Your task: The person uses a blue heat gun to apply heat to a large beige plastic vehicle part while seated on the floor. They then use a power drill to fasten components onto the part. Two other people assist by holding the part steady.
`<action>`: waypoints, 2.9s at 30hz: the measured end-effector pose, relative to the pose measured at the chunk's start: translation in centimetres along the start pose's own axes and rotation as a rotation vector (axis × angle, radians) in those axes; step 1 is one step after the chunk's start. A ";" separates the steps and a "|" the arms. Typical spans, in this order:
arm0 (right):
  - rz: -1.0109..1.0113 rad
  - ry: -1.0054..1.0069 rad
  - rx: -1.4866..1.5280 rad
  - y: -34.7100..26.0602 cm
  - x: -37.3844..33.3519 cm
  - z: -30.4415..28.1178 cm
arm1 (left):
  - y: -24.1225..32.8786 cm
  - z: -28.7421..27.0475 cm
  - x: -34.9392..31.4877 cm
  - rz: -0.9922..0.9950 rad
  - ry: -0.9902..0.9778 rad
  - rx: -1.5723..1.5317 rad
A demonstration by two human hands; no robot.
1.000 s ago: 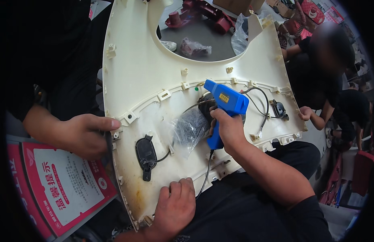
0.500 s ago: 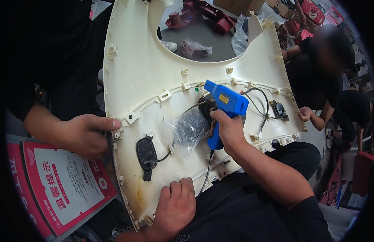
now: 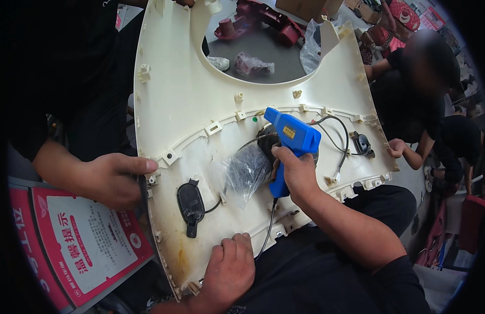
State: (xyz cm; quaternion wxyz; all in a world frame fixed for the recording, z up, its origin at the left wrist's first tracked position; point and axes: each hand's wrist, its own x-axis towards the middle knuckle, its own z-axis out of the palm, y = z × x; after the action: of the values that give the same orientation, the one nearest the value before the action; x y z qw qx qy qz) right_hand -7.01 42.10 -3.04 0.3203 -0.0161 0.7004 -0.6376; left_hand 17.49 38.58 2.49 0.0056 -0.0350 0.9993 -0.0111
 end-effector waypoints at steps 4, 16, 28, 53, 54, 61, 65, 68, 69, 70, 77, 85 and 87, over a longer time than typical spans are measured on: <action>-0.004 0.000 0.005 0.0 -0.2 0.0 | 0.0 0.0 0.0 0.006 0.003 0.008; 0.038 -0.004 0.024 0.0 0.0 0.1 | 0.1 0.1 0.0 -0.004 -0.022 -0.025; 0.015 0.011 0.072 0.3 -0.3 0.7 | 0.1 -0.1 0.1 -0.001 -0.015 -0.009; 0.000 -0.002 0.057 0.8 -0.2 0.6 | -0.1 0.3 0.0 0.003 0.015 -0.015; 0.006 0.001 0.056 0.9 -0.2 0.6 | -0.1 0.3 0.0 -0.001 0.010 -0.021; 0.014 0.016 0.054 0.6 -0.3 0.7 | 0.0 0.3 0.0 -0.006 0.007 -0.014; 0.005 0.007 0.064 0.8 -0.2 0.7 | -0.1 0.1 0.0 0.007 0.003 -0.003; 0.011 0.001 0.058 0.8 -0.3 0.7 | 0.0 0.0 0.0 0.002 -0.009 -0.012; 0.014 0.000 0.060 0.8 -0.3 0.7 | 0.0 0.0 0.0 0.001 -0.012 -0.015; 0.016 -0.001 0.061 0.8 -0.3 0.7 | -0.1 0.1 0.0 0.000 -0.015 -0.018; 0.020 -0.002 0.064 0.7 -0.3 0.6 | 0.0 0.1 0.0 0.007 0.000 -0.010; 0.020 -0.004 0.077 0.9 -0.2 0.6 | 0.0 0.0 0.0 0.009 0.000 -0.008; 0.029 -0.004 0.073 0.9 -0.2 0.6 | 0.0 0.1 0.0 0.008 -0.004 -0.005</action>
State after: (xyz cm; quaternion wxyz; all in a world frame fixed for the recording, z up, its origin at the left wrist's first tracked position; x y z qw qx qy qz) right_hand -6.21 41.84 -3.70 0.3311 0.0045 0.6761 -0.6582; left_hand 17.50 38.60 2.36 0.0076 -0.0309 0.9995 -0.0086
